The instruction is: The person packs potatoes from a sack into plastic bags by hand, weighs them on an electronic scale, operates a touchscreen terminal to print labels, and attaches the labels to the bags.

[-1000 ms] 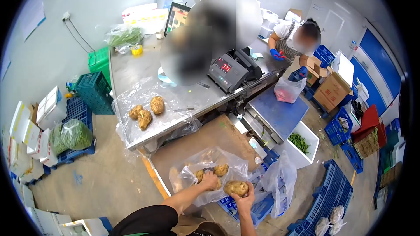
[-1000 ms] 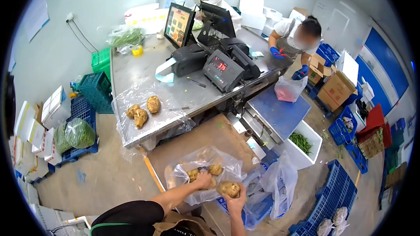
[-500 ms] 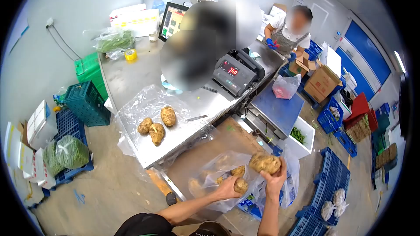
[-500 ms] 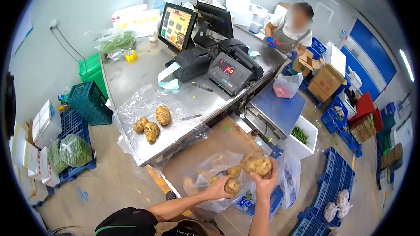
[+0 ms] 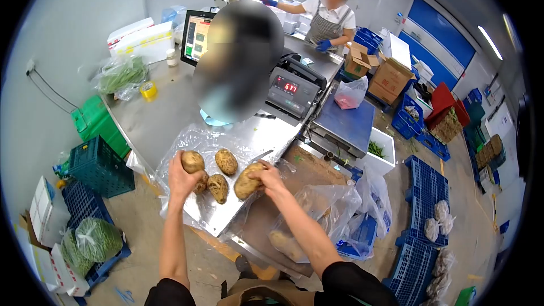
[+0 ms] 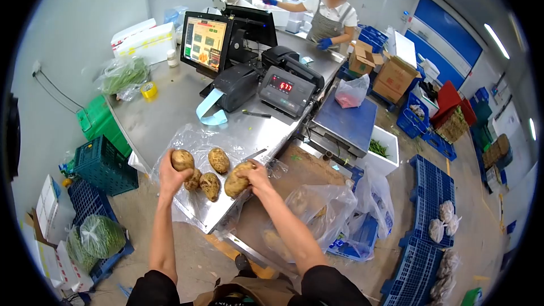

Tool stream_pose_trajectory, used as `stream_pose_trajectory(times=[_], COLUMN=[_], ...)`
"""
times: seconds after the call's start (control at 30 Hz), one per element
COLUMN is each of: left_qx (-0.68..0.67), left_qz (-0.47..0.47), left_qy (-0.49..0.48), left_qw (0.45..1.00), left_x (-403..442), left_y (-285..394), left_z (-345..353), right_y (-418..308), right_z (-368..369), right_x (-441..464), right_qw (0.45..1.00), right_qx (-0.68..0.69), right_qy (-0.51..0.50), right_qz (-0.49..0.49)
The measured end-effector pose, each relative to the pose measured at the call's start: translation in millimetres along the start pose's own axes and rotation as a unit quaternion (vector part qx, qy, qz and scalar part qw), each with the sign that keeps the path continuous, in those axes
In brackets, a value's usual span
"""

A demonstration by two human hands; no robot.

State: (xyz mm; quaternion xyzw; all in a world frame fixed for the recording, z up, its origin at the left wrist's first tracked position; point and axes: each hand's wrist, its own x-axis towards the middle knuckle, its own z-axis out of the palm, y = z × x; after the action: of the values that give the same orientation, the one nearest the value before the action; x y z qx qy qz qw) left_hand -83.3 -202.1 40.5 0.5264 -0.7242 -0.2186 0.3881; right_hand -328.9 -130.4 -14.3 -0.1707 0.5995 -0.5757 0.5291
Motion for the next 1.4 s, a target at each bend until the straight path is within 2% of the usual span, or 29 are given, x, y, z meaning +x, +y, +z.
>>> stream_pose_trajectory(times=[0.07,0.13,0.17,0.2,0.23,0.27,0.3,0.33,0.4,0.47,0.5,0.57,0.63,0.73,0.83,0.93,1.03,1.13,1.23,1.27,1.3,1.33,1.4], left_qx=[0.048,0.096,0.125,0.107,0.093,0.071,0.047,0.011,-0.019,-0.001,-0.002,0.001,-0.025,-0.018,0.074,0.107,0.092,0.107,0.114,0.111,0.037,0.062,0.003], left_qz=[-0.015,-0.024,0.0,-0.018,-0.037,-0.044,-0.051,-0.031,-0.014,-0.02,-0.031,-0.056,-0.06,-0.066,-0.039,-0.056,-0.091,-0.099,-0.105,-0.111,-0.166,-0.167,-0.137], left_qy=[-0.008,-0.023,-0.034,-0.066,-0.106,-0.099,-0.09,-0.107,-0.129,-0.14,-0.143,-0.148,-0.134,-0.106,-0.067,-0.05,-0.053,-0.03,0.0,0.015,0.007,0.011,0.034], left_qw=[0.999,0.995,0.992,0.992,0.989,0.992,0.994,0.994,0.991,0.99,0.989,0.987,0.989,0.992,0.994,0.991,0.99,0.989,0.988,0.987,0.985,0.984,0.99], left_x=[18.4,34.2,41.5,45.1,46.3,47.0,46.5,46.3,47.4,46.9,46.1,42.6,38.5,32.1,30.9,30.1,27.0,23.6,16.1,14.1,7.4,10.7,11.7], left_y=[-21.7,-52.7,-75.2,-80.9,-86.9,-101.4,-117.9,-133.5,-145.1,-143.8,-145.3,-149.0,-150.2,-146.7,-141.0,-143.8,-132.2,-136.8,-143.9,-144.2,-117.5,-137.8,-164.8], left_z=[0.2,15.8,28.2,30.1,35.9,43.6,51.1,54.9,59.6,54.2,53.4,50.0,51.2,57.1,62.2,68.4,69.6,73.0,77.2,77.3,75.2,73.8,74.8], right_y=[4.1,14.2,30.5,73.9,72.8,52.4,50.5,68.1,32.5,42.6,46.4,73.0,100.5,136.1,150.2,227.8,236.3,251.8,230.5,221.8,215.2,209.4,206.6], right_z=[27.0,37.3,35.4,21.0,27.0,27.9,19.0,6.5,-14.7,-67.3,-100.0,-176.1,-252.1,-304.4,-313.2,-349.0,-358.7,-374.6,-366.7,-363.3,-359.4,-357.6,-368.1], right_x=[2.6,18.1,29.9,76.5,62.8,29.9,19.1,21.8,-43.1,-61.5,-72.9,-73.3,-64.5,-36.9,-2.6,61.9,76.4,77.4,55.5,46.9,41.5,34.4,27.7], right_qw=[0.999,0.998,0.996,0.987,0.954,0.941,0.939,0.9,0.923,0.882,0.858,0.866,0.805,0.764,0.799,0.753,0.829,0.813,0.821,0.8,0.779,0.776,0.79], right_qx=[-0.024,-0.046,-0.053,-0.111,-0.234,-0.27,-0.279,-0.3,-0.262,-0.259,-0.296,-0.224,-0.367,-0.462,-0.473,-0.528,-0.452,-0.51,-0.483,-0.508,-0.53,-0.544,-0.536], right_qy=[0.023,0.036,0.05,0.013,0.094,0.084,0.039,0.06,0.09,0.198,0.268,0.373,0.431,0.427,0.367,0.374,0.327,0.263,0.29,0.311,0.328,0.315,0.292], right_qz=[0.037,-0.024,-0.044,-0.112,-0.162,-0.183,-0.199,-0.31,-0.266,-0.34,-0.323,-0.248,-0.178,-0.144,-0.059,-0.116,-0.046,-0.098,-0.089,-0.075,-0.068,-0.058,-0.052])
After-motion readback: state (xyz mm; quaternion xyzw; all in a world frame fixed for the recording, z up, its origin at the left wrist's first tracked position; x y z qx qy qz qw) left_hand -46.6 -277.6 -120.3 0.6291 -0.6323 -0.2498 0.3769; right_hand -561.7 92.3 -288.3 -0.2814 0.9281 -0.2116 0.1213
